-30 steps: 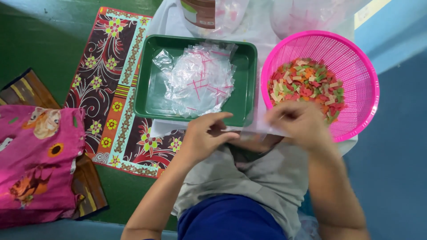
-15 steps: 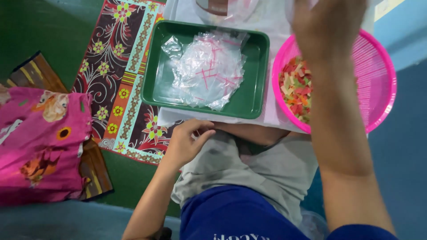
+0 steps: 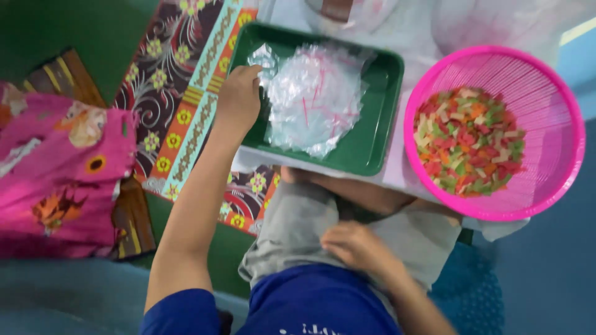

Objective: Manually portioning and packing colorful snack items into small plastic bags from a large basket.

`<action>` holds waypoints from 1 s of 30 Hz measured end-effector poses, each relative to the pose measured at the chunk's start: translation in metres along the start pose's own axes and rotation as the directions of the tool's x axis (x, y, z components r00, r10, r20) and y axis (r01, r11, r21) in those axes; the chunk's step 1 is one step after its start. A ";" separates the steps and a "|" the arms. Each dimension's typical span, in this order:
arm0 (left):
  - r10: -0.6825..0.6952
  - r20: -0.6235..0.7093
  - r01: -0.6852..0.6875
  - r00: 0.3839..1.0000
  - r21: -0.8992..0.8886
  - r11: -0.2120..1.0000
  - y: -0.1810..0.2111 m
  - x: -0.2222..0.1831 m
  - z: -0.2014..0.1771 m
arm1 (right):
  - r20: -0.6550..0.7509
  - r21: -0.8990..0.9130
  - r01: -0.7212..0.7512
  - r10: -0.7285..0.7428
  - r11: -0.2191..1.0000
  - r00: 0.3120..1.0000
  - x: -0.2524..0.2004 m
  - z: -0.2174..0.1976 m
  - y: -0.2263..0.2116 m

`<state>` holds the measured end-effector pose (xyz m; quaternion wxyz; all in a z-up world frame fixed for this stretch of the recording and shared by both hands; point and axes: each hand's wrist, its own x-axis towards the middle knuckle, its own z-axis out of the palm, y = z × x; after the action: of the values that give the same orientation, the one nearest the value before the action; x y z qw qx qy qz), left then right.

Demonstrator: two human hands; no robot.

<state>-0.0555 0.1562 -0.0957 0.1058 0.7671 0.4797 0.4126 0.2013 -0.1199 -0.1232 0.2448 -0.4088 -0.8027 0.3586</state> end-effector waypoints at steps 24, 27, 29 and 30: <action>-0.132 0.240 0.220 0.962 -0.388 0.895 0.147 -0.097 -0.056 | -0.234 0.801 -0.074 0.423 0.595 0.875 0.016 -0.014 -0.038; -0.109 0.349 0.287 0.931 -0.514 0.809 0.163 -0.106 -0.046 | -0.291 0.890 0.010 0.550 0.457 0.783 0.013 -0.010 -0.032; -0.063 0.428 0.308 0.902 -0.532 0.789 0.166 -0.103 -0.040 | -0.426 0.754 -0.080 0.578 0.652 0.696 0.006 -0.013 -0.033; -0.056 0.429 0.304 0.901 -0.537 0.787 0.164 -0.100 -0.039 | -0.432 0.751 -0.079 0.579 0.655 0.691 0.001 -0.012 -0.031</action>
<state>0.0023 -0.0203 -0.0321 0.4727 0.7113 0.3683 0.3674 0.1943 -0.1271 -0.0910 0.5602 -0.5339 -0.3823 0.5049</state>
